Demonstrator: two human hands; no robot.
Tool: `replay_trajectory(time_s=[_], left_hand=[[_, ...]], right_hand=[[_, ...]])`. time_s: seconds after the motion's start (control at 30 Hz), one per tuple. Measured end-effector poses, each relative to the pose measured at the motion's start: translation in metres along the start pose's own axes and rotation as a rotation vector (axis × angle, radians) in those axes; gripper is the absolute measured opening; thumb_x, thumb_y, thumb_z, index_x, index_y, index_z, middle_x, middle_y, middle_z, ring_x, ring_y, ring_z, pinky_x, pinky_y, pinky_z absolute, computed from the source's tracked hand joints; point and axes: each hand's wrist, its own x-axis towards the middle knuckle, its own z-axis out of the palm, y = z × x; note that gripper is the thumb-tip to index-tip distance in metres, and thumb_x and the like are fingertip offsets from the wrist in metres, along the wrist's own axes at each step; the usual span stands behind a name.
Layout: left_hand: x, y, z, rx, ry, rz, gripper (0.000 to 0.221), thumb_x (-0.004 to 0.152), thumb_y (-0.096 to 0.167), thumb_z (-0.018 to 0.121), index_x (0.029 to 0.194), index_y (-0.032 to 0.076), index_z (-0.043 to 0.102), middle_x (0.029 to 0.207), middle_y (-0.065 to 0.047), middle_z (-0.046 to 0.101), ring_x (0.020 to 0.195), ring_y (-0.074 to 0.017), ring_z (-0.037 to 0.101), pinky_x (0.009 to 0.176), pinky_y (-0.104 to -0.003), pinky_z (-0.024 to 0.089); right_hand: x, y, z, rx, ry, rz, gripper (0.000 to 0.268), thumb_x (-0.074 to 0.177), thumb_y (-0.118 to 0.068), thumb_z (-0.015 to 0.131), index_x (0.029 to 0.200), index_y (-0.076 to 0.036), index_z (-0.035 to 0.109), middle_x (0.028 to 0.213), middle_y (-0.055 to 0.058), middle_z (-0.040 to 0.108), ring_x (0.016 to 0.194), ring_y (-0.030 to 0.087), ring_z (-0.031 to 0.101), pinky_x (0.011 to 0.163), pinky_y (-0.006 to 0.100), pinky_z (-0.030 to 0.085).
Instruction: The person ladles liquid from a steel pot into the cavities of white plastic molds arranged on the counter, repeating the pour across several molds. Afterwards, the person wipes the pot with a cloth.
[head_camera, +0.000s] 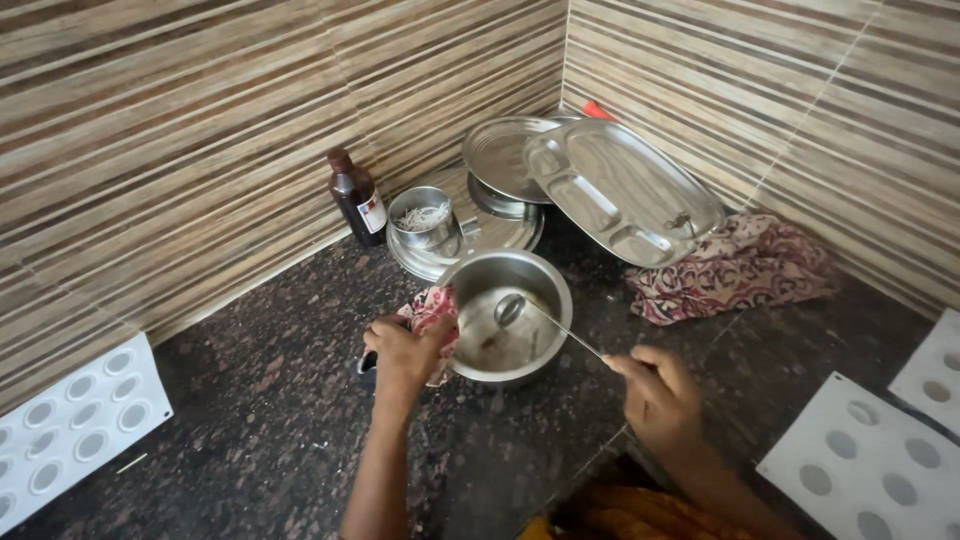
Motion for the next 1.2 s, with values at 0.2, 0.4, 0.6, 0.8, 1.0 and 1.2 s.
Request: replay_trajectory(time_s=[0.2,0.4,0.6,0.8,1.0,1.2], left_hand=[[0.001,0.028,-0.026,0.017,-0.192,-0.184,0.086,0.077,0.061,0.079,0.12,-0.011,0.061,0.137,-0.041,0.041,0.118,-0.0462,0.055,0.101,-0.045,0.048],[-0.012,0.064,-0.06,-0.279,-0.296,-0.286,0.057,0.089,0.047,0.061,0.115,-0.001,0.074,0.1,-0.024,0.079,0.087,-0.0304,0.075,0.08,-0.043,0.058],[-0.011,0.049,-0.048,-0.254,-0.232,0.014,0.051,0.08,0.034,0.075,0.112,-0.007,0.073,0.093,-0.019,0.079,0.078,-0.0213,0.076,0.075,-0.036,0.059],[-0.017,0.062,-0.048,-0.252,-0.193,-0.073,0.05,0.069,0.027,0.085,0.097,-0.012,0.069,0.08,-0.021,0.076,0.063,-0.0231,0.073,0.058,-0.037,0.059],[-0.017,0.055,-0.036,-0.204,-0.21,-0.04,0.047,0.07,0.029,0.087,0.092,-0.009,0.071,0.071,-0.016,0.074,0.059,-0.0177,0.072,0.055,-0.035,0.057],[-0.031,0.078,-0.042,-0.356,-0.222,-0.187,0.036,0.073,0.024,0.08,0.095,-0.004,0.076,0.076,-0.018,0.077,0.059,-0.0197,0.07,0.055,-0.036,0.056]], right_hand=[[-0.005,-0.007,0.0,-0.077,0.034,0.029,0.03,0.086,0.012,0.066,0.107,-0.006,0.075,0.105,0.012,0.061,0.082,0.02,0.064,0.068,0.03,0.053],[-0.008,-0.01,0.003,-0.072,0.031,0.036,0.027,0.088,0.015,0.063,0.108,-0.003,0.07,0.104,0.013,0.057,0.081,0.02,0.061,0.066,0.03,0.053],[-0.018,-0.004,0.013,-0.074,0.109,0.062,0.03,0.084,0.013,0.06,0.105,-0.006,0.071,0.102,0.013,0.057,0.087,0.027,0.062,0.073,0.037,0.054],[0.004,-0.007,0.002,-0.101,0.12,0.174,0.023,0.085,0.01,0.061,0.103,-0.003,0.068,0.105,0.016,0.059,0.096,0.029,0.062,0.081,0.039,0.053],[0.059,0.079,-0.003,0.202,0.491,0.766,0.01,0.099,-0.002,0.066,0.108,-0.003,0.072,0.108,0.004,0.071,0.096,0.015,0.065,0.084,0.029,0.051],[0.048,0.228,0.021,0.445,0.719,1.086,0.011,0.096,-0.004,0.07,0.107,-0.006,0.072,0.105,0.004,0.073,0.093,0.011,0.068,0.084,0.024,0.055]])
